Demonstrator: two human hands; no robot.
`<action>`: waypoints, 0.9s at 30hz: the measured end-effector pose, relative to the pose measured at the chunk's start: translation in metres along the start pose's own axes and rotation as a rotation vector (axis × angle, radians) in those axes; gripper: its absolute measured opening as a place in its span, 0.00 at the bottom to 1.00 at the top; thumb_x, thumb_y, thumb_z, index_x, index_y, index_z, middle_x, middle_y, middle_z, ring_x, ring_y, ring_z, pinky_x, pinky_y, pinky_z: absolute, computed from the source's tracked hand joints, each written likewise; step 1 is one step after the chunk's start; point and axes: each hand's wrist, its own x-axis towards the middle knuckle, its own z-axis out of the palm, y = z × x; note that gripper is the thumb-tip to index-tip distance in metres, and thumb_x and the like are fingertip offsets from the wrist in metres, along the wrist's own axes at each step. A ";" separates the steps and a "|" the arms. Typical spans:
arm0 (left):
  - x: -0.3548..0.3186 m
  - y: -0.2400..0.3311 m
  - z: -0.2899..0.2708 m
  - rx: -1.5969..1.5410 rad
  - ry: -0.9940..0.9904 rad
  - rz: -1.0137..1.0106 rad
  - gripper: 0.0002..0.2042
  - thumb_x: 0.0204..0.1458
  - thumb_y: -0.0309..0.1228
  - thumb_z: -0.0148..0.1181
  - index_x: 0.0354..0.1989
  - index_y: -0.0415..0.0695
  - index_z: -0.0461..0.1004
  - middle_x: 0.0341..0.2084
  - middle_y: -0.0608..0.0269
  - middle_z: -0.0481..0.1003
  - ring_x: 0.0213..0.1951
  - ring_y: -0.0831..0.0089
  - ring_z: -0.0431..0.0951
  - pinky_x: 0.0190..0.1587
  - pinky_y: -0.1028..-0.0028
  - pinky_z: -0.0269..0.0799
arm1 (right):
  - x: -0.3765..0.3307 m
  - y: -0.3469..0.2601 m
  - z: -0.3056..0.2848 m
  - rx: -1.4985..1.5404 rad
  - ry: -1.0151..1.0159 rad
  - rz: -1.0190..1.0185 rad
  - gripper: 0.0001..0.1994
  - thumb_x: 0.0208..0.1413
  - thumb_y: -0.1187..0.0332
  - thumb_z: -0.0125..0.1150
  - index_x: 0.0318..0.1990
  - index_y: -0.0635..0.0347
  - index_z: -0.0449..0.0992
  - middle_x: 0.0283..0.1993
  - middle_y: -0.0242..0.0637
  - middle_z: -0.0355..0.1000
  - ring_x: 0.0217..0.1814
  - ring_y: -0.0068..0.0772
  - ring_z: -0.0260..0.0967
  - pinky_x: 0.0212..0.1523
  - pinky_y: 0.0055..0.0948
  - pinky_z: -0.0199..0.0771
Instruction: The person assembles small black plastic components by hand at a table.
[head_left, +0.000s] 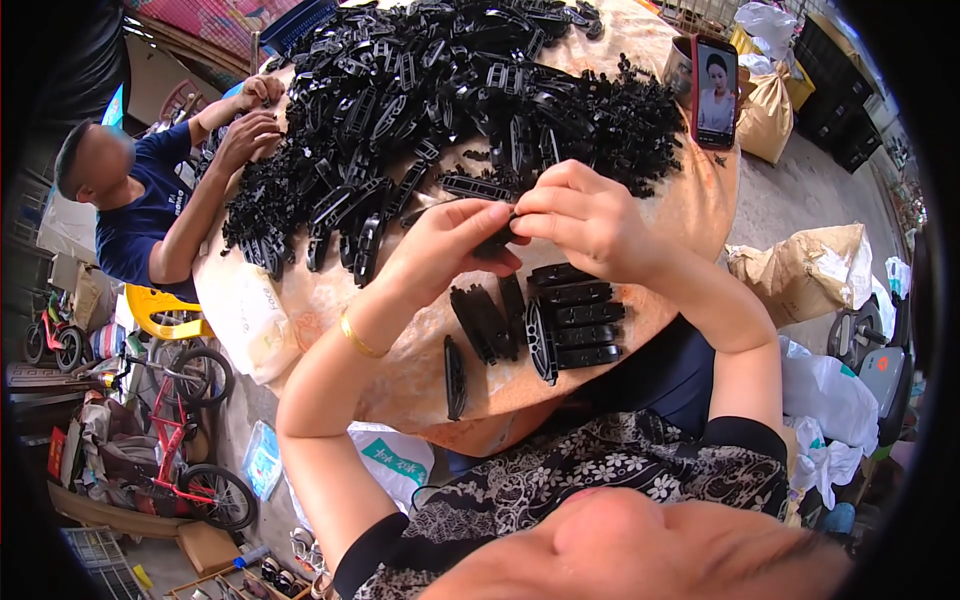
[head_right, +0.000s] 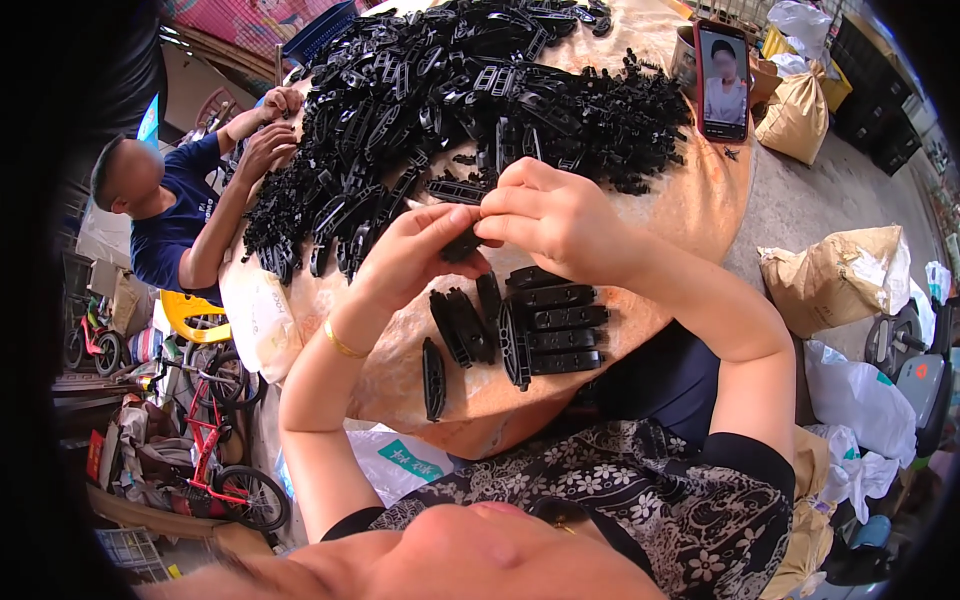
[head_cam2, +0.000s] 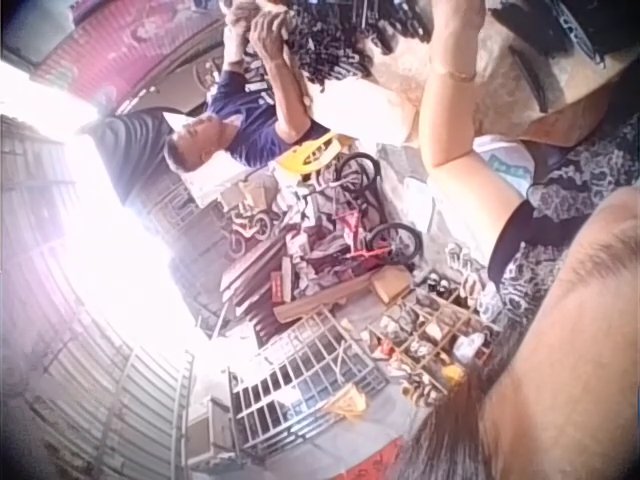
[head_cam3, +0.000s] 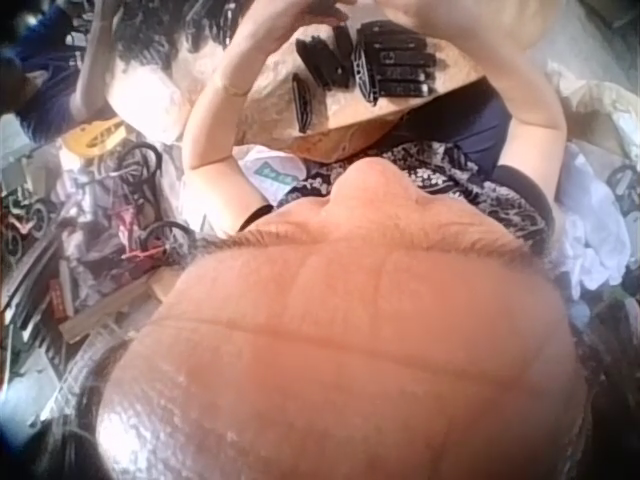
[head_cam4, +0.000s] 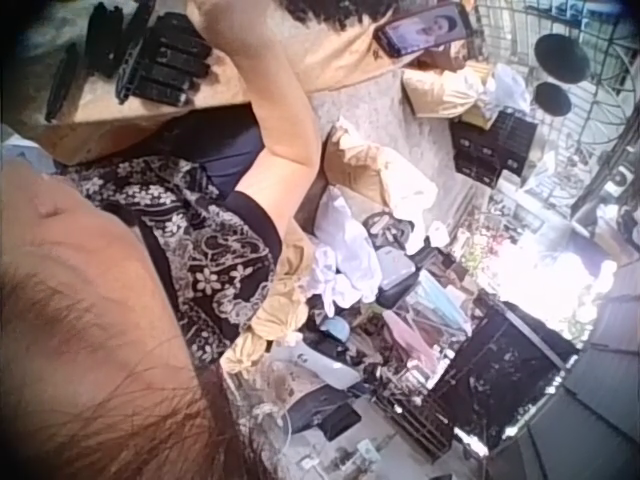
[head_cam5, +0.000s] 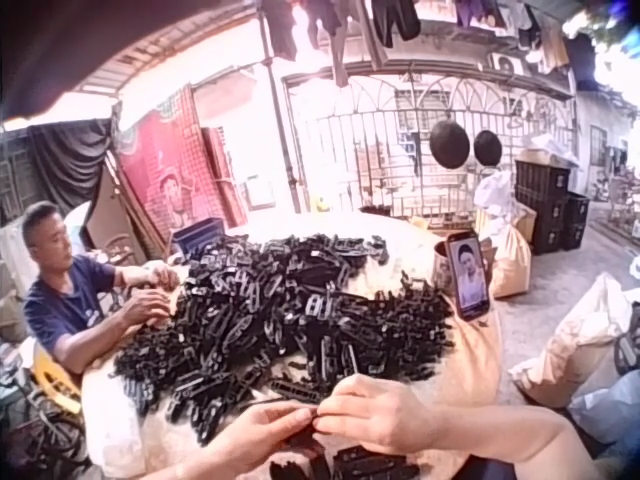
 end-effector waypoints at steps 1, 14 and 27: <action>-0.002 0.000 0.003 0.085 0.008 0.073 0.17 0.57 0.33 0.56 0.50 0.34 0.69 0.35 0.57 0.76 0.31 0.72 0.78 0.32 0.76 0.76 | 0.000 0.001 0.000 0.001 0.001 0.001 0.15 0.34 0.81 0.60 0.35 0.59 0.78 0.38 0.35 0.74 0.39 0.39 0.68 0.38 0.32 0.73; -0.009 -0.005 0.022 1.016 0.289 0.607 0.15 0.46 0.23 0.60 0.45 0.38 0.73 0.33 0.49 0.78 0.33 0.60 0.80 0.34 0.70 0.75 | -0.003 0.004 -0.001 0.247 -0.188 0.512 0.14 0.41 0.74 0.68 0.39 0.64 0.77 0.33 0.42 0.76 0.36 0.33 0.75 0.37 0.27 0.74; 0.006 0.000 0.009 1.184 0.027 0.795 0.14 0.42 0.25 0.66 0.40 0.41 0.76 0.38 0.57 0.77 0.44 0.60 0.73 0.50 0.66 0.67 | -0.016 0.025 0.008 -0.145 -0.165 0.334 0.07 0.53 0.70 0.58 0.36 0.61 0.77 0.30 0.35 0.70 0.31 0.30 0.71 0.31 0.25 0.73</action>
